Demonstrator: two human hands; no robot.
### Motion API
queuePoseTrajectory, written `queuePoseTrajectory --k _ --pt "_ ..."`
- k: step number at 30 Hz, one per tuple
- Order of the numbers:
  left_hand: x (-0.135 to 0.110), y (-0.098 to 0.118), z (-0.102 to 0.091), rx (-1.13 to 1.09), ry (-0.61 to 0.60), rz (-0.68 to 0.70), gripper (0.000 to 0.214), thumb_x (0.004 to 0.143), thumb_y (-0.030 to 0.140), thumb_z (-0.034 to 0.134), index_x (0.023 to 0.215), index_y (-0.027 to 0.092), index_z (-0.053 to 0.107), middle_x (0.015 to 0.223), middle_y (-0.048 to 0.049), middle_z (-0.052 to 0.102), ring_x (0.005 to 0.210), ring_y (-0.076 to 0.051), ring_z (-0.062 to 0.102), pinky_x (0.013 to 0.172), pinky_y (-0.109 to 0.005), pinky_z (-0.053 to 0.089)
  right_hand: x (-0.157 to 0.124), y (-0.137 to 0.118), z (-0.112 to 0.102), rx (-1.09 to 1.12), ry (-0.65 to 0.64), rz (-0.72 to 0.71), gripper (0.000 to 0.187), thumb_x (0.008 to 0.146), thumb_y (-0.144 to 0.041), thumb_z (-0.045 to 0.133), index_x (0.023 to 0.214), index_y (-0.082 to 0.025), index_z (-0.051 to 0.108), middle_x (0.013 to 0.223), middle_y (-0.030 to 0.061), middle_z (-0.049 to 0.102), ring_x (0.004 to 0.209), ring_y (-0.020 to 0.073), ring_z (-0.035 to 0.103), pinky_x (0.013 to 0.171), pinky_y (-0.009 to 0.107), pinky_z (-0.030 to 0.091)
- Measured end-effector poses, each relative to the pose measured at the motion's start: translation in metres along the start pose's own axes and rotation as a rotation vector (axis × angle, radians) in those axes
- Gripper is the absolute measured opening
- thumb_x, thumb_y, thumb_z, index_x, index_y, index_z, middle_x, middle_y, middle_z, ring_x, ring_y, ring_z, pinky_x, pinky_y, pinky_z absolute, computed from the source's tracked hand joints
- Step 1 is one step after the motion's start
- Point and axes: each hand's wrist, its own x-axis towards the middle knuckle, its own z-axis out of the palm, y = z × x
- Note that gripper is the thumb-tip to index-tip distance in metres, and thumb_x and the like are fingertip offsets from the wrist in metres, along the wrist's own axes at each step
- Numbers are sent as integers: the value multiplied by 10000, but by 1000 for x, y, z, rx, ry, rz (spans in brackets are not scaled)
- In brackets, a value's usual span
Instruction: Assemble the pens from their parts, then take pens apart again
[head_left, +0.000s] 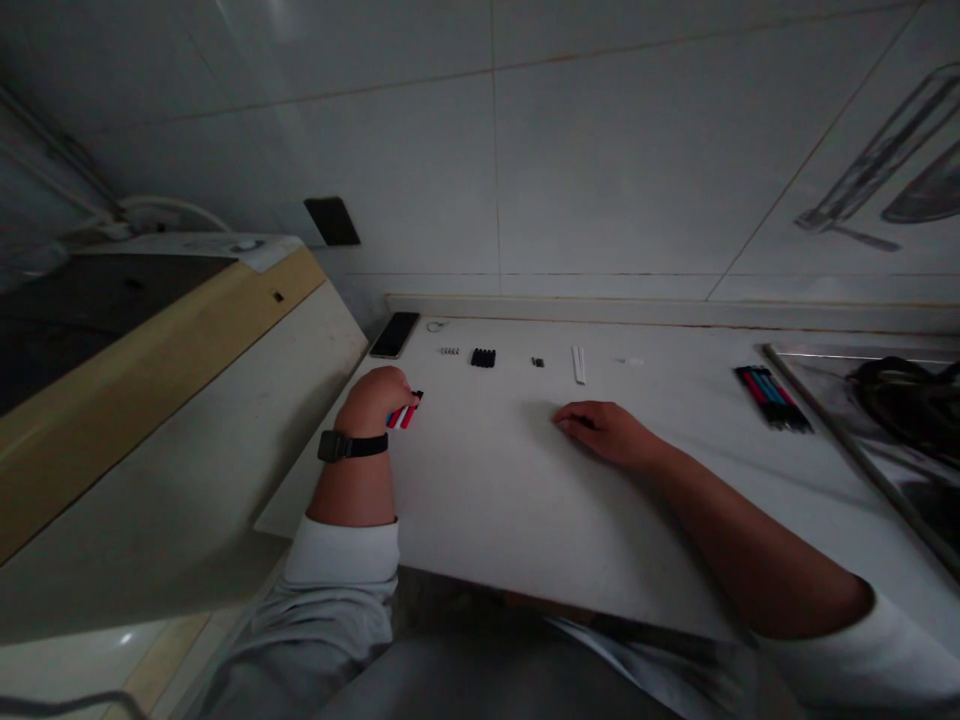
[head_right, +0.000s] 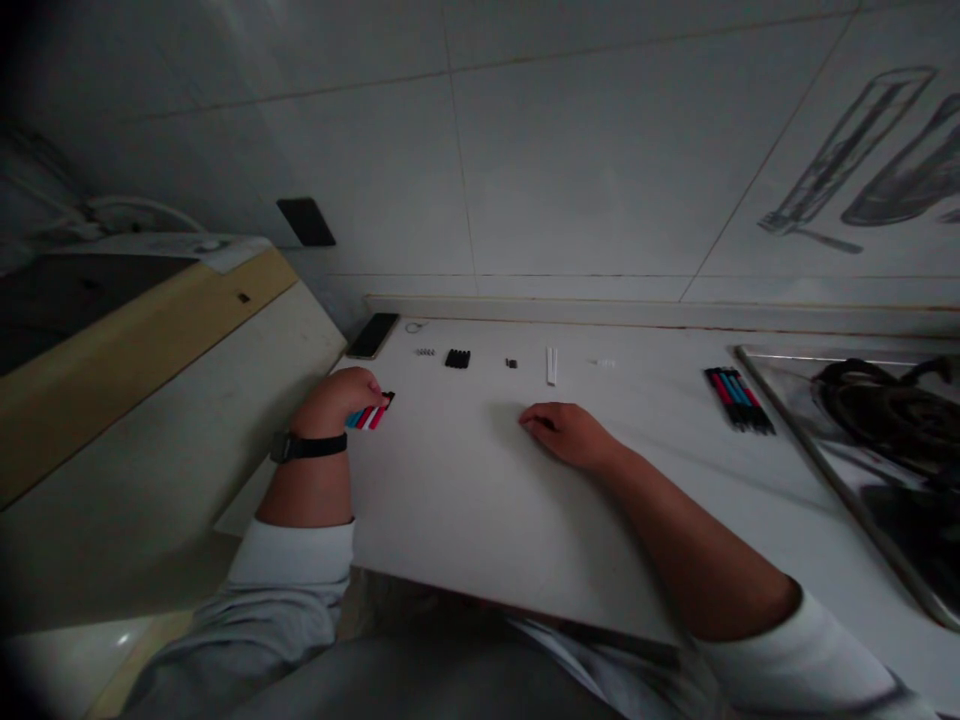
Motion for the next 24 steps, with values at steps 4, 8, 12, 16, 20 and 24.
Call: queuePoseTrajectory --k 4,8,12,16,20,24 --pt "0 5 0 50 -49 -5 207 726 376 746 624 198 712 643 -95 694 700 -240 661 638 -305 435 0 1 0 -1 -12 6 298 966 -344 512 1113 -238 747 1033 49 770 884 199 701 836 318 508" --pt "-2 9 0 51 -79 36 196 707 343 737 584 197 693 592 -90 668 671 -237 658 630 -305 442 1 0 0 -20 -26 25 303 963 -339 509 1115 -231 748 1003 49 768 856 195 695 813 316 502" --pt "-2 9 -2 63 -52 44 201 715 355 742 607 191 701 619 -103 675 675 -242 659 654 -317 452 1 -2 0 -22 -20 20 299 958 -336 516 1109 -230 751 962 47 770 808 187 686 772 304 496" --pt "-5 9 -4 76 -76 45 185 705 337 750 597 196 700 619 -104 683 694 -244 665 660 -311 448 1 -2 1 -23 -5 -9 290 957 -339 521 1099 -242 755 988 45 772 848 193 693 790 306 495" --pt "-10 21 -2 35 -134 93 191 723 312 725 574 195 702 563 -77 662 623 -229 634 627 -318 431 2 -1 2 -22 6 -15 284 959 -338 525 1087 -247 762 1009 47 774 850 195 696 801 312 501" --pt "-13 54 14 -15 -95 290 127 764 267 697 665 196 733 674 -67 713 636 -206 621 622 -308 420 2 0 2 -27 11 -24 274 961 -318 532 1085 -250 765 1016 53 772 865 197 694 818 317 499"
